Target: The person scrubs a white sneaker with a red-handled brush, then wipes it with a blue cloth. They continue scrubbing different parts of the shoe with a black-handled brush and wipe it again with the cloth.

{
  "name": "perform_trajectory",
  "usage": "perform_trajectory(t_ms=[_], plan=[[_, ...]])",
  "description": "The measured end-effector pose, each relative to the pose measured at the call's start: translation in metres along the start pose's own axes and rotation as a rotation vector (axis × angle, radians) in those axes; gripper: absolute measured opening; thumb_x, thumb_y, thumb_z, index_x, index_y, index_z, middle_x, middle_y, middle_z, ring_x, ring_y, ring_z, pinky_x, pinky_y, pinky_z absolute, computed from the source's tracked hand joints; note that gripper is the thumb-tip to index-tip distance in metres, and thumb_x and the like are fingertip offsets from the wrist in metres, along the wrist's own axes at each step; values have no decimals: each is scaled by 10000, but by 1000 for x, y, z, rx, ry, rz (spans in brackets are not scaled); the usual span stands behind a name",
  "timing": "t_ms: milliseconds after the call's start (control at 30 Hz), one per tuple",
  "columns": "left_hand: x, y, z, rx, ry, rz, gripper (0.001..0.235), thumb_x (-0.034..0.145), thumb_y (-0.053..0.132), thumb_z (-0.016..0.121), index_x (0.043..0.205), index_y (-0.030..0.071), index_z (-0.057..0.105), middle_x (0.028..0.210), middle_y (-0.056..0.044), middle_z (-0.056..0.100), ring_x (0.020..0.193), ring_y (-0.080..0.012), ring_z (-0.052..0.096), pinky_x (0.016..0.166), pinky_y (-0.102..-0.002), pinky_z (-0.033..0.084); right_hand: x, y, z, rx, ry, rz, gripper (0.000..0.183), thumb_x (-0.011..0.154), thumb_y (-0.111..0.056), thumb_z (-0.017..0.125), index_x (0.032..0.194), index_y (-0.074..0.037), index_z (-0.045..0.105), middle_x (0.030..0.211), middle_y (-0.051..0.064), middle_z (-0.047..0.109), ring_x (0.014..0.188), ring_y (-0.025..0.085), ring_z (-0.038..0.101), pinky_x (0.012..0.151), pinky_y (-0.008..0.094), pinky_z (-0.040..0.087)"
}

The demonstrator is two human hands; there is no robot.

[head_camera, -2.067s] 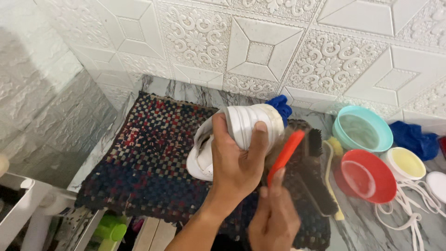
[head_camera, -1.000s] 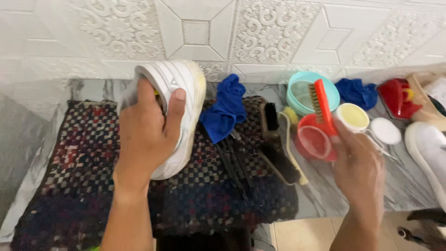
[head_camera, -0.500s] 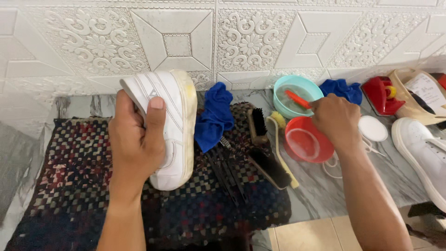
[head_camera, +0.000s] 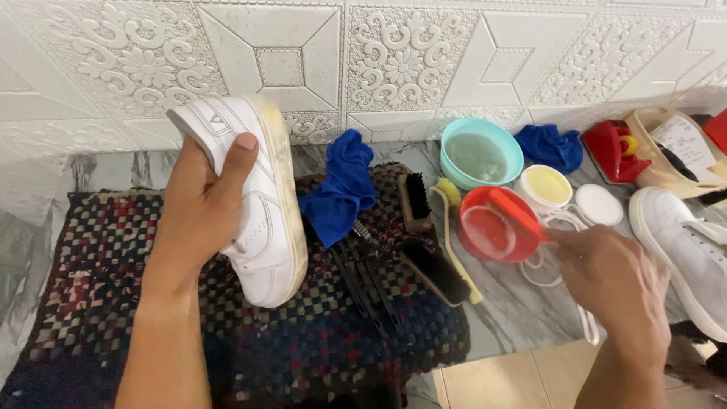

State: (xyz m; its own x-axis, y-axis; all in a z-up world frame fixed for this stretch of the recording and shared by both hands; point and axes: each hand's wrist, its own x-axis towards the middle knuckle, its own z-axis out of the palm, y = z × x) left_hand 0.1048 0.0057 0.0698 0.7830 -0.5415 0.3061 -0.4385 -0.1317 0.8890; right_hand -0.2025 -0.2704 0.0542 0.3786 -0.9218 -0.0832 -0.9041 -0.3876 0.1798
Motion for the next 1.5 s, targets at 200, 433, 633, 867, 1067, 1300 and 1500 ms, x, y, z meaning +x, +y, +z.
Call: perform_trajectory(t_ms=[200, 433, 633, 867, 1067, 1300, 1500], plan=[[-3, -7, 4, 2, 30, 163, 479, 1045, 341, 486, 1398, 17, 497, 1344, -145, 629, 1277, -256, 572, 1068, -383, 414, -2, -39, -21, -128, -259, 38, 453, 969, -454, 415, 1313, -318, 677, 1440, 59, 658, 1369, 319, 624, 1060, 430, 494], [-18, -9, 20, -49, -46, 58, 621, 1014, 437, 444, 1492, 40, 418, 1475, -151, 575, 1406, -282, 509, 1134, -389, 345, -6, -30, 53, 523, 151, -637, 750, 891, -170, 540, 1610, -291, 359, 1449, 73, 597, 1260, 320, 579, 1037, 460, 442], [-15, -20, 48, 146, -46, 169, 546, 1020, 503, 347, 1233, 31, 518, 1052, -171, 721, 952, -464, 682, 765, -551, 468, -93, -150, 30, 1041, 74, -510, 572, 991, -344, 458, 1550, -232, 508, 1111, 64, 704, 961, 242, 677, 856, 364, 478], [-22, -4, 41, 110, -125, 170, 437, 1025, 415, 394, 1232, 50, 515, 860, -141, 706, 817, -452, 679, 719, -517, 449, -88, -193, 10, 978, 528, -723, 473, 1011, -133, 564, 1481, -181, 580, 682, 92, 574, 600, 273, 581, 586, 417, 446], [-16, -14, 35, 25, -95, 206, 446, 1030, 405, 395, 1259, 43, 520, 970, -131, 710, 903, -395, 675, 798, -477, 470, -107, -194, 43, 886, 468, -727, 522, 1010, -169, 536, 1530, -207, 514, 699, 126, 631, 622, 341, 623, 594, 474, 453], [-27, -13, 31, -1, -136, 214, 436, 1025, 386, 412, 1256, 28, 505, 1082, -167, 692, 1054, -454, 655, 874, -494, 448, -97, -198, 15, 953, 436, -690, 505, 1003, -172, 542, 1508, -186, 549, 841, 146, 731, 700, 310, 695, 651, 425, 489], [-31, -11, 18, -73, -41, 292, 419, 1040, 354, 429, 1279, 30, 545, 1165, -153, 705, 1132, -357, 673, 950, -448, 470, -111, -199, 30, 963, 474, -768, 525, 1007, -139, 539, 1530, -171, 505, 829, 124, 718, 663, 301, 671, 628, 422, 482]])
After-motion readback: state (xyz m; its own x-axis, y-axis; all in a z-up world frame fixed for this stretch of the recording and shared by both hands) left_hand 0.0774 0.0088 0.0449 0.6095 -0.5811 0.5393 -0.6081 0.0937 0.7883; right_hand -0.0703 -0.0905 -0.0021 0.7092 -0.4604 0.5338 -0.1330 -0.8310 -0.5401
